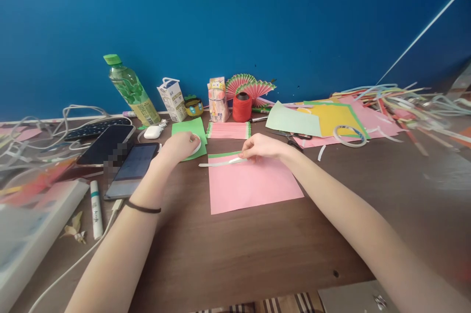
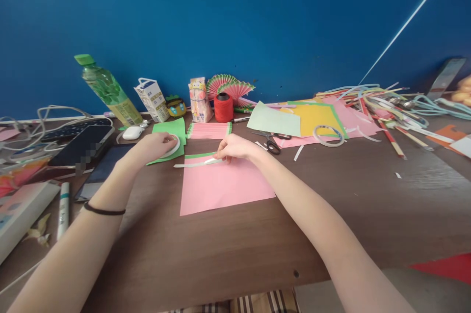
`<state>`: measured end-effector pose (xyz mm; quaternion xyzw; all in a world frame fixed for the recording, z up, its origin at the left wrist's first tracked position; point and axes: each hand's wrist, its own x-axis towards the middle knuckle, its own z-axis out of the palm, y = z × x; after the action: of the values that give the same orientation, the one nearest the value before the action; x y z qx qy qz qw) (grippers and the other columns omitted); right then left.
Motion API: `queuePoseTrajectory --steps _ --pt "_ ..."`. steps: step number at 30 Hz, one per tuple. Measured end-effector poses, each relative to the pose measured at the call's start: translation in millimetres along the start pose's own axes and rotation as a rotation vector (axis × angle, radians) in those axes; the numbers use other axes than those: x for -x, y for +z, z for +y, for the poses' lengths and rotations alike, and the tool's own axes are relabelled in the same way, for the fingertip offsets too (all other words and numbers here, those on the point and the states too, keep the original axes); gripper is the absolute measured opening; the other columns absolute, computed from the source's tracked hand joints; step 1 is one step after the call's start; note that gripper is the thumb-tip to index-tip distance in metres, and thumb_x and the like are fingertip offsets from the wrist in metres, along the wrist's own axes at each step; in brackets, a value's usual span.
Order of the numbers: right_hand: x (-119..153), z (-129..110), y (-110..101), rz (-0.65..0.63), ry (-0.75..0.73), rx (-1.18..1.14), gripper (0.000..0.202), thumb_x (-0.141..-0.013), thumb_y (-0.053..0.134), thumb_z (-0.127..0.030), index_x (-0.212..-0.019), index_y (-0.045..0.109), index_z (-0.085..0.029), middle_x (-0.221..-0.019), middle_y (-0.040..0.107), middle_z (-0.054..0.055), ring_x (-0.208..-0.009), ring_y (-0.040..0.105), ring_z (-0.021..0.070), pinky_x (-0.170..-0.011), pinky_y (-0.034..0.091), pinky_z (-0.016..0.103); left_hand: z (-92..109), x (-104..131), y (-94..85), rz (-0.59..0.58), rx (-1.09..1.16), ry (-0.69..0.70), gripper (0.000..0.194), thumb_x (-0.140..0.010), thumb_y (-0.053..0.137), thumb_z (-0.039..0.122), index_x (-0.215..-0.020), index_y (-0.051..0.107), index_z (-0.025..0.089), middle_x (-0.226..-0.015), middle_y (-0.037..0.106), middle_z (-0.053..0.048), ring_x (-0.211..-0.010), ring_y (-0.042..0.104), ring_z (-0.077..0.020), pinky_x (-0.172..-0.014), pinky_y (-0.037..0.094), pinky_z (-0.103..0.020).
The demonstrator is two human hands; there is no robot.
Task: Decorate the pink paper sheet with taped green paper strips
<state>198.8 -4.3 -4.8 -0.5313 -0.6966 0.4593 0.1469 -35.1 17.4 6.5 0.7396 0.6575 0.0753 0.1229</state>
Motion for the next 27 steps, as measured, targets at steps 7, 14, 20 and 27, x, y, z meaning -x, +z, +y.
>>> queuePoseTrajectory --steps 7,14,20,27 --pt "-4 3 -2 -0.018 0.045 0.052 0.009 -0.066 0.062 -0.019 -0.059 0.058 -0.014 -0.051 0.055 -0.002 -0.048 0.051 0.0083 -0.048 0.036 0.02 21 2 14.2 -0.054 0.116 0.191 0.021 -0.075 0.042 0.032 -0.075 0.06 0.019 -0.078 0.066 -0.002 -0.072 0.058 -0.0188 -0.061 0.04 -0.026" --pt "-4 7 -6 -0.026 0.032 0.098 0.012 -0.067 0.061 -0.023 -0.061 0.058 -0.014 -0.049 0.052 -0.003 -0.045 0.048 0.0075 -0.045 0.032 0.02 40 9 32.9 -0.136 0.231 0.345 0.018 -0.075 0.042 0.026 -0.072 0.057 0.018 -0.075 0.063 -0.001 -0.063 0.054 -0.0141 -0.056 0.038 -0.024" --pt "-7 12 -6 -0.02 0.045 0.085 0.012 -0.065 0.063 -0.025 -0.062 0.058 -0.014 -0.052 0.053 -0.002 -0.046 0.048 0.0079 -0.046 0.035 0.02 46 13 32.8 -0.164 0.274 0.342 0.016 -0.074 0.042 0.022 -0.07 0.057 0.018 -0.072 0.063 0.0 -0.064 0.055 -0.0135 -0.057 0.039 -0.023" --pt "-5 10 -6 -0.019 0.05 0.126 0.013 -0.067 0.062 -0.026 -0.064 0.06 -0.014 -0.054 0.051 -0.002 -0.047 0.044 0.0063 -0.045 0.035 0.019 53 18 34.3 -0.212 0.259 0.305 0.014 -0.073 0.043 0.021 -0.07 0.056 0.019 -0.07 0.066 0.0 -0.063 0.057 -0.014 -0.058 0.04 -0.024"
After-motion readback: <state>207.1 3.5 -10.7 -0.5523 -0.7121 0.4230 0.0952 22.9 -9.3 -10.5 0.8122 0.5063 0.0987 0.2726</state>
